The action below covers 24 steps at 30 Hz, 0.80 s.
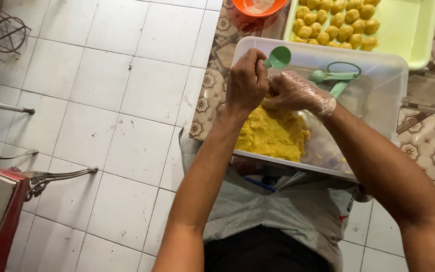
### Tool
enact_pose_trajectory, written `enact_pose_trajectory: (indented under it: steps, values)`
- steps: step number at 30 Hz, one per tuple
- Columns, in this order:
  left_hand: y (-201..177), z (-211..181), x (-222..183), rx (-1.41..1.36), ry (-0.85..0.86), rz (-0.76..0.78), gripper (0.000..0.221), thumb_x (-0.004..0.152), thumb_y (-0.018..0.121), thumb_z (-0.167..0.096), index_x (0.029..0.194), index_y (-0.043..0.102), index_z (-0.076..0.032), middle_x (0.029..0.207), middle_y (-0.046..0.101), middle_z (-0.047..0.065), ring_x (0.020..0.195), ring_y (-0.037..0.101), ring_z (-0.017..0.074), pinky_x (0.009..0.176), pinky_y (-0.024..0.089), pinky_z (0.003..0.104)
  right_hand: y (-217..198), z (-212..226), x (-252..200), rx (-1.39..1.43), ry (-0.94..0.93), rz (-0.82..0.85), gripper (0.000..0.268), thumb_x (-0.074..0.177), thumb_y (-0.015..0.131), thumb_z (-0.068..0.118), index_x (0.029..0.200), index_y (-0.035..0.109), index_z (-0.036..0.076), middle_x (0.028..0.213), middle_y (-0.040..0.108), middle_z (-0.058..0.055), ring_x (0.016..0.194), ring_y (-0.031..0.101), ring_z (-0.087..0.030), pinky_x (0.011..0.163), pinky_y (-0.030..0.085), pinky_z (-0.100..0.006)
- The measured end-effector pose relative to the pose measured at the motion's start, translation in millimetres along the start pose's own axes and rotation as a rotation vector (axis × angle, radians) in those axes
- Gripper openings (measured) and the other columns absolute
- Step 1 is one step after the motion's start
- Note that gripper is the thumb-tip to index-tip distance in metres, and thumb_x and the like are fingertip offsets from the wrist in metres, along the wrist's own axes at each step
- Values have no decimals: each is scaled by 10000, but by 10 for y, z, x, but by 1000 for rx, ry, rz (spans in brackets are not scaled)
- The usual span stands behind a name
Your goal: A person portions yellow dough using a small scoop and rolls it into uniform balls before placing them on a tray.
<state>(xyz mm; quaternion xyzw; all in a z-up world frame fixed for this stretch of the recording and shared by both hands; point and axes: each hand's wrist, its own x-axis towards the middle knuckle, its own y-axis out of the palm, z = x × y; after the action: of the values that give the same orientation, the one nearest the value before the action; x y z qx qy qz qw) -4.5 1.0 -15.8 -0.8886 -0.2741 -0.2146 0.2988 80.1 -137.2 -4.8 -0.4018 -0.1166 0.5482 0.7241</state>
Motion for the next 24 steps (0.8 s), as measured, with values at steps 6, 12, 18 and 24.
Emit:
enact_pose_trajectory:
  steps: [6, 12, 18, 24]
  values:
    - [9, 11, 8, 7, 14, 8, 84, 943, 450, -60, 940, 533, -47, 817, 633, 150, 718, 620, 319, 618, 497, 450, 168, -252, 110, -101, -81, -155, 369, 777, 626, 169, 581, 321, 101, 542, 249, -4, 564, 207, -160, 502, 194, -394]
    - [48, 52, -38, 58, 4, 78, 61, 964, 459, -17, 944, 501, -57, 797, 577, 130, 692, 570, 267, 561, 476, 402, -150, -96, -7, -159, -80, 45, 326, 821, 658, 54, 558, 470, 99, 504, 385, 30, 492, 295, -135, 468, 278, -320]
    - [59, 34, -20, 158, -35, 173, 37, 975, 476, -37, 986, 510, -45, 837, 620, 152, 698, 612, 322, 520, 506, 461, -431, 126, -140, -44, 227, 172, 112, 841, 824, 220, 932, 850, 161, 648, 661, 40, 561, 467, -111, 524, 358, -305]
    - [38, -34, 4, 297, -198, 392, 87, 939, 456, -49, 978, 534, -53, 905, 693, 160, 742, 678, 423, 599, 518, 583, -593, 6, -231, 149, 186, 156, 103, 820, 823, 162, 885, 857, 89, 671, 699, 3, 597, 515, -87, 530, 395, -277]
